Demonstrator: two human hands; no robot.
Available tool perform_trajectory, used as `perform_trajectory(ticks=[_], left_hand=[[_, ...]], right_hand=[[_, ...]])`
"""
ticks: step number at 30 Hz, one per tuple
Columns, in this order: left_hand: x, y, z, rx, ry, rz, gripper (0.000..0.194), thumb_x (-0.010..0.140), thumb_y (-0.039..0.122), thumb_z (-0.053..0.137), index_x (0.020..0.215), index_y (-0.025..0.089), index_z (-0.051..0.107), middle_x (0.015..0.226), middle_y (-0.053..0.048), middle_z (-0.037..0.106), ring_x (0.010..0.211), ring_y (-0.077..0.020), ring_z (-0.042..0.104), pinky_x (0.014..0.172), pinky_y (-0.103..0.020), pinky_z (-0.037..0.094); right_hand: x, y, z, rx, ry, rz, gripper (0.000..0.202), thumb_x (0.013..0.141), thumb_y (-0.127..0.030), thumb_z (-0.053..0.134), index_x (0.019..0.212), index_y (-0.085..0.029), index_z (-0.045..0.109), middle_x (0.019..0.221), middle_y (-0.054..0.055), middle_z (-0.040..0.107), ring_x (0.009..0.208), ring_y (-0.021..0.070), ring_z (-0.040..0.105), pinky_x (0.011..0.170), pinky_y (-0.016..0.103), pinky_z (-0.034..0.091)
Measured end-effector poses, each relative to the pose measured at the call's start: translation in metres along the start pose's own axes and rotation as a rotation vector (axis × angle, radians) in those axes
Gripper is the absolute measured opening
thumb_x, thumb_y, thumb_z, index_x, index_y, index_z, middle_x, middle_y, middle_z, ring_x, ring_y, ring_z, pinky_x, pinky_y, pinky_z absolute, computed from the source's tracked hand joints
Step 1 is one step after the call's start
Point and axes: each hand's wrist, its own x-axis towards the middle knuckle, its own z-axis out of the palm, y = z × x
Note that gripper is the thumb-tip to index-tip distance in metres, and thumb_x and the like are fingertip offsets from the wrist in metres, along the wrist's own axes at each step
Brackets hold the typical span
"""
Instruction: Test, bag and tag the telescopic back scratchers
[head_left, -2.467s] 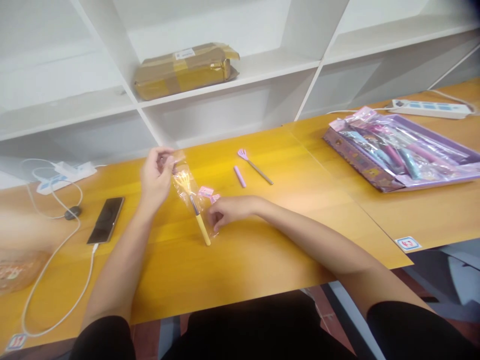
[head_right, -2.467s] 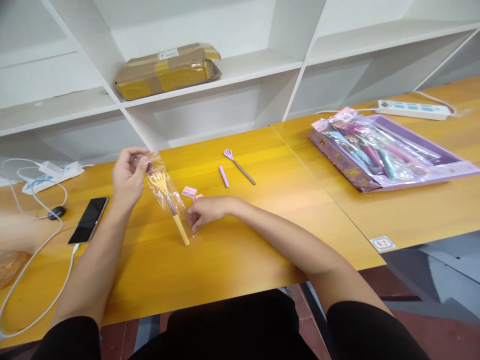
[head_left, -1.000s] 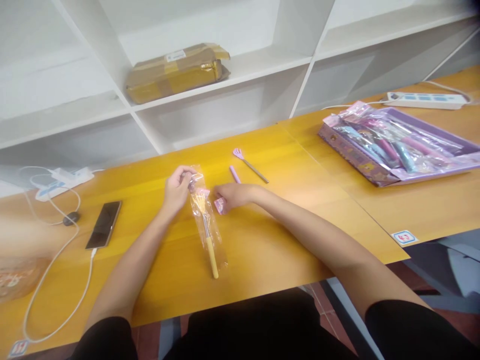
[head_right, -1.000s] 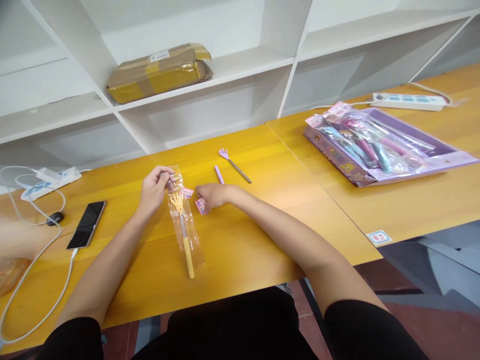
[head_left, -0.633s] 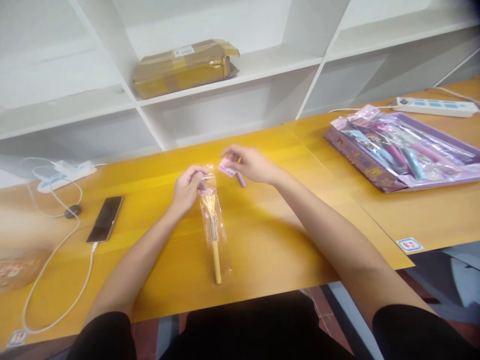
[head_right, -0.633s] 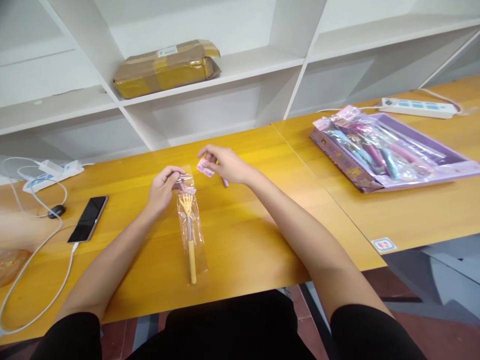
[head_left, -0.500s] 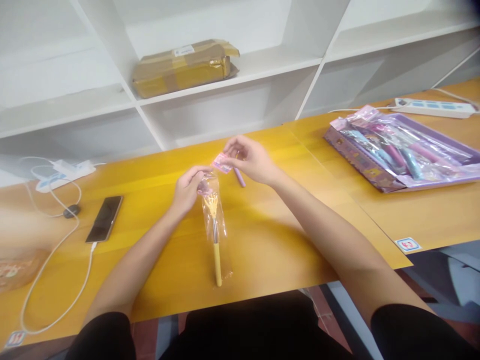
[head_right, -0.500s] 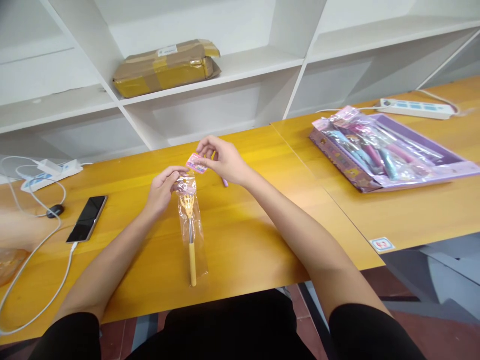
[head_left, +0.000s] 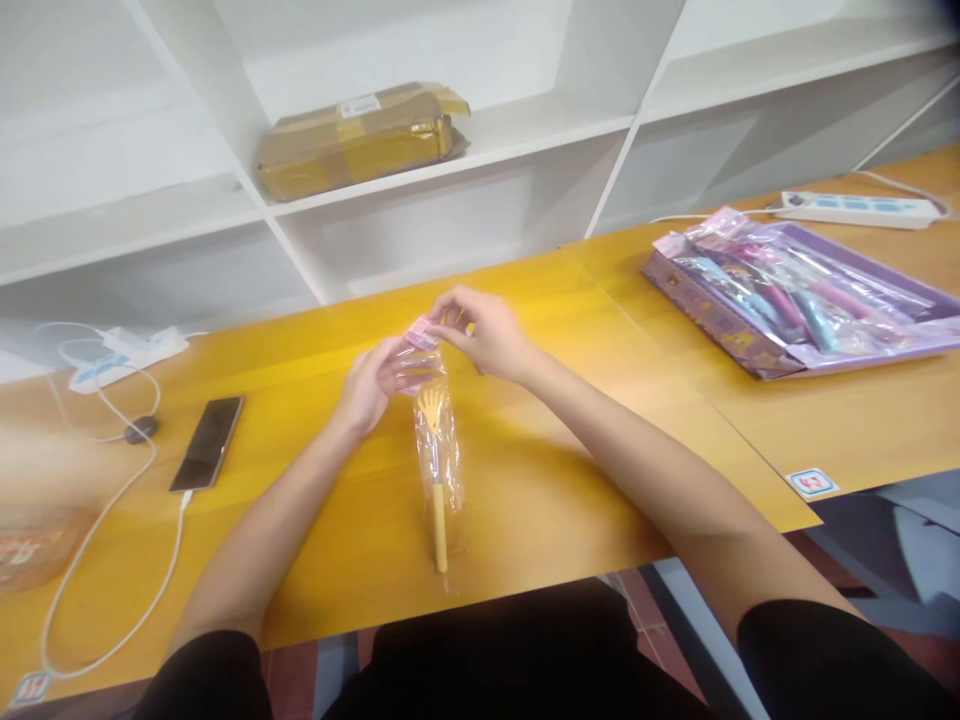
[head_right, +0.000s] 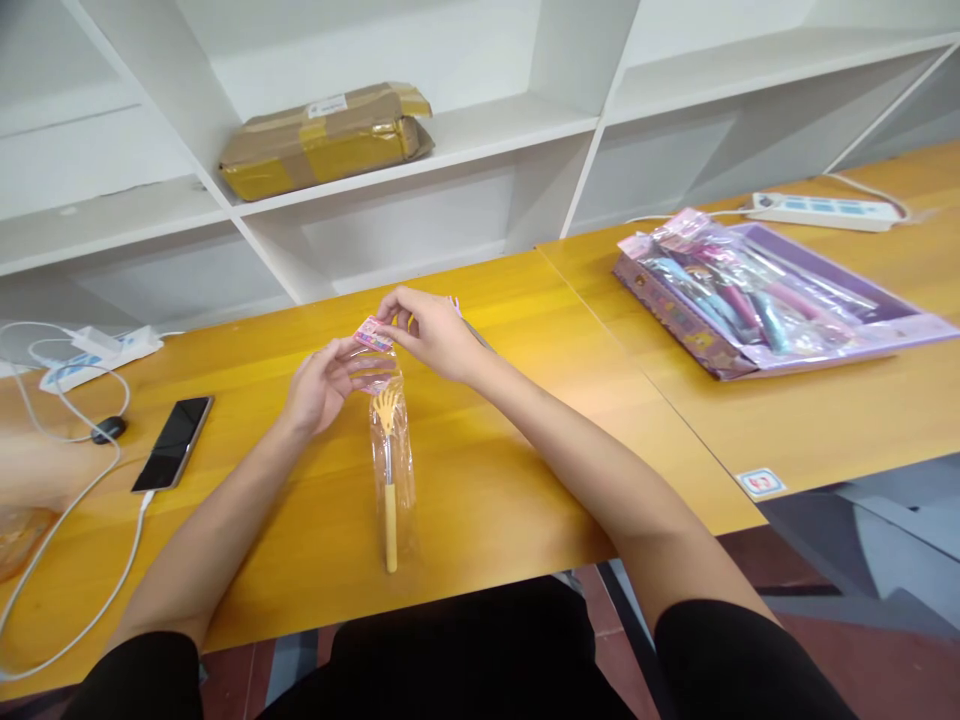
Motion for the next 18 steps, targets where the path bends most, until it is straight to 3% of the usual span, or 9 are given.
perform_trajectory(ticks=[6, 10, 18], left_hand=[[0.0, 0.005, -0.002, -0.054, -0.001, -0.082, 0.052, 0.099, 0.061, 0.069, 0.118, 0.015, 0.085, 0.135, -0.018, 0.083, 0.12, -0.0391, 0.081, 0.106, -0.055, 0.066], [0.001, 0.011, -0.004, -0.087, -0.108, -0.152, 0.056, 0.102, 0.061, 0.062, 0.116, 0.014, 0.087, 0.131, -0.02, 0.084, 0.133, -0.0408, 0.076, 0.116, -0.057, 0.061], [0.002, 0.023, -0.006, -0.044, -0.224, -0.157, 0.063, 0.1, 0.069, 0.057, 0.112, 0.015, 0.087, 0.122, -0.023, 0.085, 0.132, -0.0441, 0.076, 0.113, -0.062, 0.06]], right_hand=[[-0.001, 0.012, 0.002, -0.128, -0.082, -0.04, 0.027, 0.117, -0.045, 0.071, 0.108, -0.02, 0.07, 0.095, 0.005, 0.072, 0.081, 0.0197, 0.063, 0.078, 0.032, 0.051], [-0.001, 0.016, 0.002, -0.174, -0.145, -0.077, 0.017, 0.115, -0.036, 0.072, 0.109, -0.02, 0.071, 0.097, 0.004, 0.072, 0.081, 0.0198, 0.062, 0.082, 0.032, 0.048], [0.0, 0.009, -0.001, -0.244, -0.223, -0.12, 0.004, 0.112, -0.023, 0.073, 0.11, -0.02, 0.072, 0.104, 0.007, 0.074, 0.087, 0.0225, 0.063, 0.085, 0.034, 0.048]])
